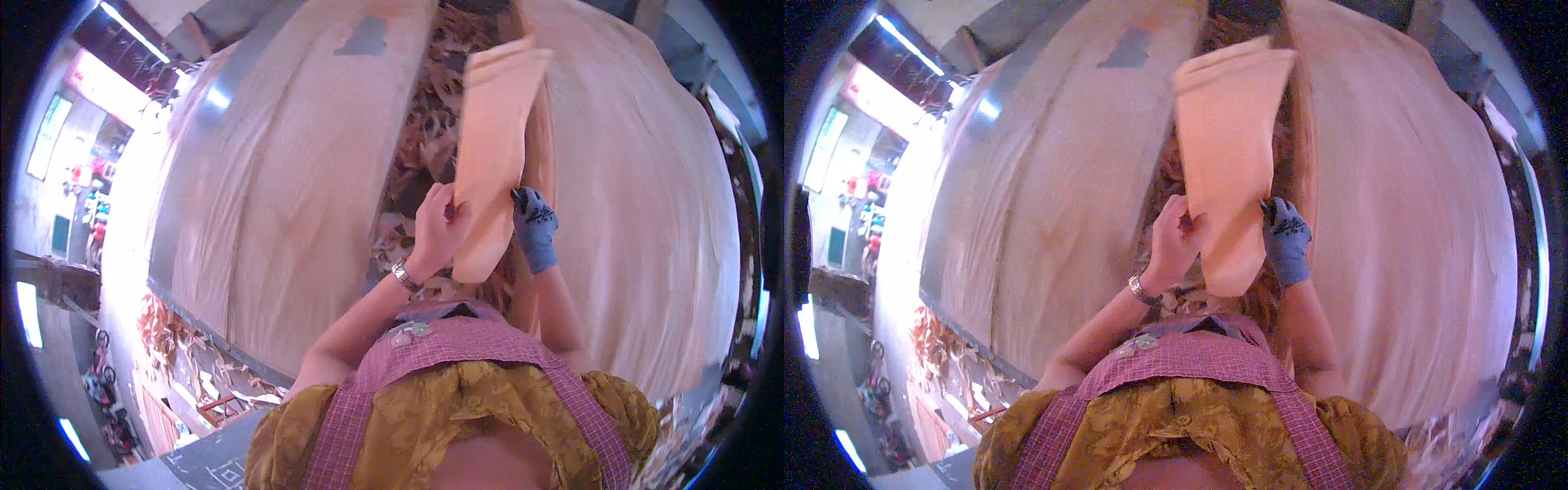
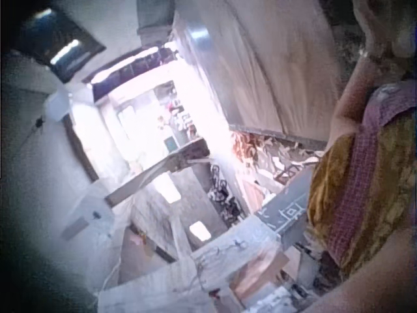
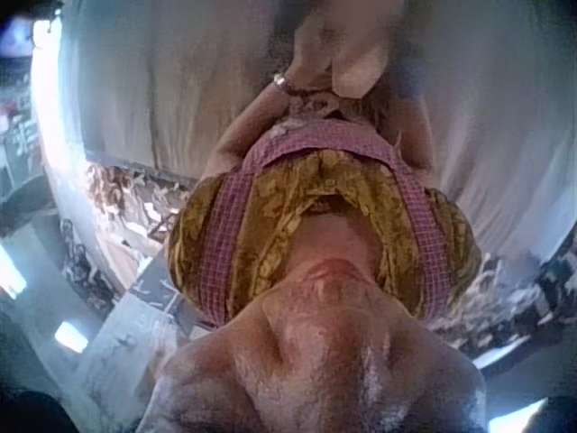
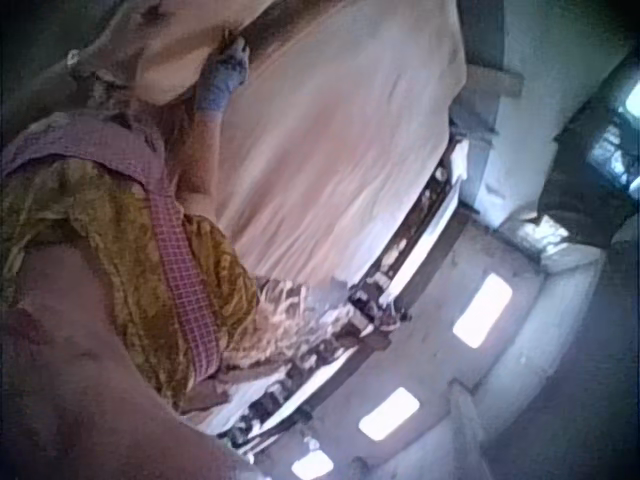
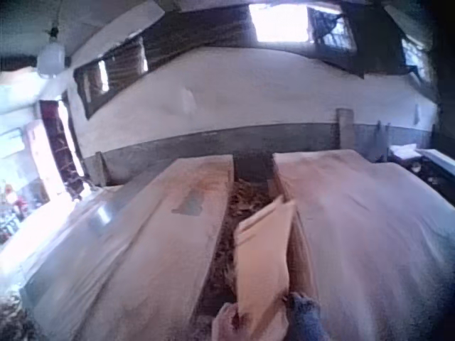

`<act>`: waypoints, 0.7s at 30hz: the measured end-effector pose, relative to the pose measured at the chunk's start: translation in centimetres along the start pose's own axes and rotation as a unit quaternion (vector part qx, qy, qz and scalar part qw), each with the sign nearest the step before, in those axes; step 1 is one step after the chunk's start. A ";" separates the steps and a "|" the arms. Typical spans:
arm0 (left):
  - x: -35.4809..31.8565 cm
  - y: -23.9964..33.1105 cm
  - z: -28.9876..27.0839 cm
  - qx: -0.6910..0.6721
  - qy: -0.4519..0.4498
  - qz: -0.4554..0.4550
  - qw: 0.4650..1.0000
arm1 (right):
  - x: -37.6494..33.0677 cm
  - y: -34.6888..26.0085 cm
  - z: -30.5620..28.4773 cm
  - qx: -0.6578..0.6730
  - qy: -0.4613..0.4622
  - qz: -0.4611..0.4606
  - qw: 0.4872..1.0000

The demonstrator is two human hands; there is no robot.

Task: The person trims damaged or uneven edges from sheets of wood veneer using a utility knife and organizes the sheets into stacks on worktables.

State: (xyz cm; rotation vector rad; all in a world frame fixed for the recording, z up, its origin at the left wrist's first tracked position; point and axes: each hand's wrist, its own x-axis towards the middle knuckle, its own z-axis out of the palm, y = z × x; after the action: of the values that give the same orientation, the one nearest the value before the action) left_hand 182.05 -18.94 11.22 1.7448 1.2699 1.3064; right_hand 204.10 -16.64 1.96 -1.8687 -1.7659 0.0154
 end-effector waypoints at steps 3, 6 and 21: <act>5.4 -1.9 0.1 -0.026 0.084 -0.044 0.995 | 8.2 -1.2 0.9 0.038 0.109 -0.096 0.989; 11.0 -3.1 -0.7 -0.075 0.121 -0.098 0.985 | 16.5 -2.9 1.3 0.161 0.118 -0.120 0.973; 38.0 -16.1 -8.0 -0.315 0.105 -0.096 0.938 | 55.1 -13.9 2.7 0.073 0.175 -0.317 0.929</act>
State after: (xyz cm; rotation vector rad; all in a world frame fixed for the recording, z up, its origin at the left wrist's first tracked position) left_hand 171.26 21.65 13.38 1.0309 0.9465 1.5893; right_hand 197.54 34.85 25.26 -1.0480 -1.9567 -0.3934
